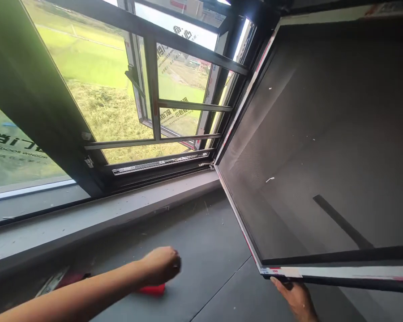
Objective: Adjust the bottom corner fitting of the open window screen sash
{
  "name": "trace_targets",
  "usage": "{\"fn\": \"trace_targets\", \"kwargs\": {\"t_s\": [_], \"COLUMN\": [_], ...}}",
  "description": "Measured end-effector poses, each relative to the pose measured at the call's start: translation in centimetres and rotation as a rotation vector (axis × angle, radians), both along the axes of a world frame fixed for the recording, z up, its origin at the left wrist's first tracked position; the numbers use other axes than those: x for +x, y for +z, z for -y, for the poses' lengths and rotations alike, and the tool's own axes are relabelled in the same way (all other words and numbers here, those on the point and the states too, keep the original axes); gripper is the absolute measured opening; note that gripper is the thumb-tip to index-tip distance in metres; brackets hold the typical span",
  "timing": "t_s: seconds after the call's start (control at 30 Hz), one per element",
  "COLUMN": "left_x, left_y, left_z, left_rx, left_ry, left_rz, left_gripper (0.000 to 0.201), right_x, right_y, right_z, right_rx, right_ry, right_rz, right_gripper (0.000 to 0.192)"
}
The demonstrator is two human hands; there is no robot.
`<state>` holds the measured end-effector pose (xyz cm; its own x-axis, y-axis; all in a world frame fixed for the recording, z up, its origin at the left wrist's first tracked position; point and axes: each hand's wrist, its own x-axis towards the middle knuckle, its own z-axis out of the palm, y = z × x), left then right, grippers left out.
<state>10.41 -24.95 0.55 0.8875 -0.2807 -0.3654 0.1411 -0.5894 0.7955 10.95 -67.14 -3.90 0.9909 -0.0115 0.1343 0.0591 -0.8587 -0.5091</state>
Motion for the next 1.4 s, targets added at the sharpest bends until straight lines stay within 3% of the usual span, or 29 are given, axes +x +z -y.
{"fn": "trace_targets", "kwargs": {"t_s": [0.1, 0.17, 0.23, 0.3, 0.5, 0.77, 1.0, 1.2, 1.4], "left_x": [3.1, 4.4, 4.8, 4.6, 4.5, 6.1, 5.9, 5.6, 5.0], "left_y": [-2.6, -4.8, -6.7, -7.9, -7.4, -6.1, -6.7, -7.3, -7.6], "left_z": [10.6, 17.3, 22.0, 24.5, 25.3, 25.3, 25.6, 26.1, 25.8], "left_rx": [-0.101, -0.176, -0.235, -0.282, -0.327, -0.311, -0.234, -0.18, -0.161], "left_ry": [-0.117, -0.08, -0.025, 0.037, 0.148, 0.097, 0.073, 0.049, 0.067], "left_rz": [-0.251, -0.36, -0.42, -0.446, -0.547, -0.592, -0.567, -0.526, -0.355], "left_gripper": [0.022, 0.025, 0.027, 0.026, 0.019, 0.023, 0.017, 0.031, 0.022], "right_x": [-0.3, -0.6, -0.7, -0.6, -0.4, -0.3, -0.3, -0.4, 0.0], "right_y": [-1.4, -2.1, -2.4, -2.4, -2.1, -1.9, -1.4, -2.4, -3.3], "right_z": [0.6, 0.8, 0.9, 0.9, 0.7, 0.3, -0.4, -0.3, -0.3], "right_rx": [0.097, 0.11, 0.069, 0.011, -0.009, -0.036, -0.03, -0.074, -0.095], "right_ry": [0.003, -0.016, 0.004, 0.037, 0.078, 0.096, 0.051, 0.028, -0.019], "right_rz": [0.0, 0.06, 0.106, 0.129, 0.171, 0.177, 0.164, 0.154, 0.248], "right_gripper": [0.039, 0.037, 0.037, 0.037, 0.038, 0.035, 0.039, 0.04, 0.041]}}
